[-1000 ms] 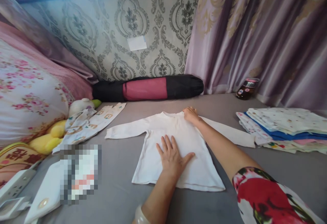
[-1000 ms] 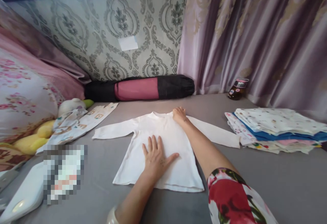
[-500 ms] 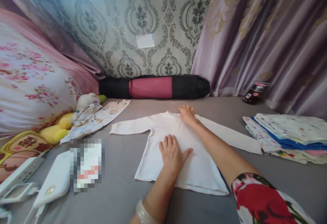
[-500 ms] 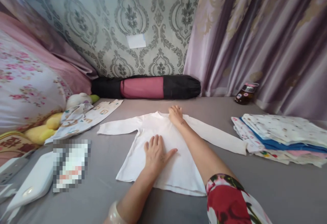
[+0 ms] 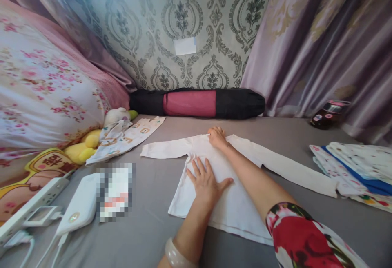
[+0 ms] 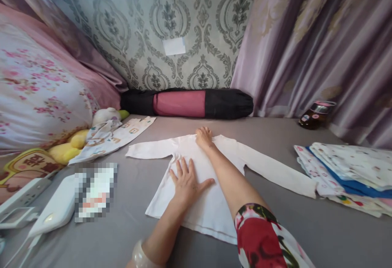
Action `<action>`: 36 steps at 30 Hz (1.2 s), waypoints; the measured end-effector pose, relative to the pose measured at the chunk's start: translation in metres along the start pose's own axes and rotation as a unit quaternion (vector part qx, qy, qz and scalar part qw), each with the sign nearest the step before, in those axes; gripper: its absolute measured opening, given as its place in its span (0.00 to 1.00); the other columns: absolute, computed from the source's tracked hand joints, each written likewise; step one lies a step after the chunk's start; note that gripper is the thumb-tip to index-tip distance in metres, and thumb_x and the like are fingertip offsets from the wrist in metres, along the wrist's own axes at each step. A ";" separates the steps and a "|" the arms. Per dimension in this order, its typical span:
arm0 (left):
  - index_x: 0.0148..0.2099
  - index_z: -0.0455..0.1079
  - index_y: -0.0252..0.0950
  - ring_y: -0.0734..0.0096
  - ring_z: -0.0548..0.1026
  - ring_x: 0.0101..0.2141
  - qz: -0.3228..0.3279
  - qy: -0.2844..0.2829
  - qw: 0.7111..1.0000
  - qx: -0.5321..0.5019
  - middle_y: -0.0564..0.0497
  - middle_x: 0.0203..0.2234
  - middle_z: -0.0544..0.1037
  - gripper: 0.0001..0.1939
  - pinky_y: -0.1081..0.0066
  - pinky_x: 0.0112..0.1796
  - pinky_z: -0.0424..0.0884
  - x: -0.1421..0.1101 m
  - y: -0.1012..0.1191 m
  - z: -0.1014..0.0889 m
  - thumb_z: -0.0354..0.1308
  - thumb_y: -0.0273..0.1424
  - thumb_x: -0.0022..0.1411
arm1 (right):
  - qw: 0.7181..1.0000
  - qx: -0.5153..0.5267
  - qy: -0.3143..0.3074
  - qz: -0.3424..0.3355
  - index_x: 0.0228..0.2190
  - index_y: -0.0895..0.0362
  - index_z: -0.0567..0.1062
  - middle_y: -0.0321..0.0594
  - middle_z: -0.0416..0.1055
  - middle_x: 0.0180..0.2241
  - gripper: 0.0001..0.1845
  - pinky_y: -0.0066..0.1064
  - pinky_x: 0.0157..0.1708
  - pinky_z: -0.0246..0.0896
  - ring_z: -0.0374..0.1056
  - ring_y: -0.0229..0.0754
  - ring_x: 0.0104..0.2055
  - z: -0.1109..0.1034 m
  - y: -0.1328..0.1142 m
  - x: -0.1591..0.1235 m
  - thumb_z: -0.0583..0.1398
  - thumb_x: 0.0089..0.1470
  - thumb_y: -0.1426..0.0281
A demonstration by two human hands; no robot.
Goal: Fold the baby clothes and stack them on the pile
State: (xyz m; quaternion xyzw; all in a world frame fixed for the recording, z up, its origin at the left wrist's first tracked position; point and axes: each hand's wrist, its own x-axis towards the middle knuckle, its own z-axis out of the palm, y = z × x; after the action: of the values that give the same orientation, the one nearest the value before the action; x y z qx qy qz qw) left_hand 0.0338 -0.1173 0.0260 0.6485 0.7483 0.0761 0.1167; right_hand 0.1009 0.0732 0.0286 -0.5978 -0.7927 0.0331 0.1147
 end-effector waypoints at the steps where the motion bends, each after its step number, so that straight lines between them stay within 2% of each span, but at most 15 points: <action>1: 0.69 0.44 0.26 0.36 0.36 0.66 -0.001 -0.002 1.000 0.002 0.30 0.67 0.39 0.61 0.35 0.58 0.37 0.000 0.000 0.000 0.44 0.68 0.48 | 1.000 -0.002 0.010 -0.005 0.43 0.56 0.74 0.48 0.68 0.49 0.15 0.38 0.50 0.48 0.56 0.49 0.53 0.001 0.000 0.000 0.50 0.60 0.75; 5: 0.69 0.43 0.26 0.35 0.36 0.65 0.000 -0.005 1.000 0.007 0.29 0.67 0.39 0.61 0.34 0.58 0.38 0.000 0.000 0.001 0.43 0.68 0.48 | 0.998 -0.005 0.057 -0.002 0.42 0.57 0.73 0.48 0.68 0.47 0.15 0.37 0.49 0.49 0.58 0.48 0.51 0.009 -0.001 -0.003 0.49 0.60 0.78; 8: 0.70 0.43 0.27 0.35 0.37 0.65 0.000 -0.003 1.000 0.010 0.30 0.67 0.39 0.60 0.34 0.58 0.38 0.000 0.000 0.001 0.42 0.68 0.49 | 0.997 0.011 0.070 0.011 0.44 0.58 0.71 0.49 0.67 0.47 0.18 0.35 0.49 0.51 0.61 0.47 0.50 0.012 -0.004 -0.005 0.47 0.58 0.81; 13: 0.69 0.44 0.27 0.35 0.37 0.65 0.000 -0.006 1.000 0.016 0.30 0.67 0.40 0.60 0.34 0.58 0.39 0.001 0.000 0.001 0.42 0.68 0.49 | 0.997 0.031 0.061 0.039 0.49 0.59 0.68 0.50 0.66 0.49 0.22 0.33 0.44 0.57 0.66 0.45 0.45 0.001 -0.009 -0.016 0.45 0.58 0.83; 16: 0.69 0.45 0.27 0.34 0.38 0.65 0.001 0.010 1.000 0.016 0.30 0.67 0.41 0.59 0.34 0.58 0.39 0.001 -0.001 0.004 0.41 0.68 0.49 | 0.999 0.020 0.038 0.000 0.48 0.59 0.70 0.50 0.67 0.50 0.24 0.33 0.46 0.57 0.66 0.45 0.47 -0.004 -0.014 -0.034 0.43 0.57 0.84; 18: 0.69 0.45 0.27 0.34 0.38 0.65 0.003 0.021 1.000 0.013 0.30 0.67 0.42 0.59 0.34 0.58 0.39 0.001 -0.001 0.006 0.41 0.68 0.50 | 0.998 0.019 0.024 -0.055 0.49 0.60 0.70 0.50 0.67 0.52 0.23 0.34 0.51 0.55 0.64 0.45 0.52 -0.001 -0.016 -0.046 0.44 0.59 0.81; 20: 0.69 0.45 0.27 0.35 0.39 0.65 0.005 0.021 1.000 0.008 0.30 0.66 0.42 0.59 0.34 0.58 0.39 0.000 -0.002 0.006 0.40 0.68 0.50 | 0.995 0.026 0.008 -0.096 0.54 0.61 0.68 0.51 0.64 0.57 0.22 0.36 0.58 0.48 0.57 0.46 0.60 0.005 -0.017 -0.053 0.44 0.63 0.74; 24: 0.69 0.45 0.26 0.35 0.40 0.65 0.005 0.021 1.000 0.007 0.29 0.66 0.43 0.59 0.35 0.58 0.39 -0.001 -0.001 0.003 0.41 0.68 0.50 | 0.993 0.040 -0.045 -0.102 0.63 0.65 0.56 0.50 0.49 0.66 0.31 0.44 0.64 0.34 0.40 0.49 0.68 0.016 -0.016 -0.050 0.42 0.65 0.61; 30: 0.69 0.46 0.25 0.34 0.40 0.65 0.001 -0.001 1.000 0.020 0.28 0.66 0.43 0.56 0.34 0.57 0.41 -0.001 0.000 -0.001 0.43 0.65 0.53 | 0.994 0.043 -0.056 -0.080 0.64 0.63 0.53 0.47 0.43 0.68 0.33 0.45 0.65 0.28 0.35 0.48 0.69 0.018 -0.017 -0.042 0.40 0.65 0.57; 36: 0.69 0.45 0.24 0.34 0.39 0.65 0.006 -0.007 0.999 0.031 0.26 0.66 0.42 0.56 0.34 0.57 0.39 -0.002 0.000 -0.004 0.43 0.64 0.54 | 0.989 0.088 -0.083 -0.085 0.64 0.61 0.53 0.46 0.42 0.68 0.31 0.44 0.65 0.26 0.33 0.44 0.70 0.008 -0.017 -0.047 0.42 0.65 0.59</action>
State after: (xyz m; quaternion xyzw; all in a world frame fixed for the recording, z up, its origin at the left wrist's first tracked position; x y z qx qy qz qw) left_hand 0.0326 -0.1196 0.0298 0.6570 0.7454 0.0486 0.1015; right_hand 0.0958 0.0244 0.0175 -0.5110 -0.8415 0.1422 0.1025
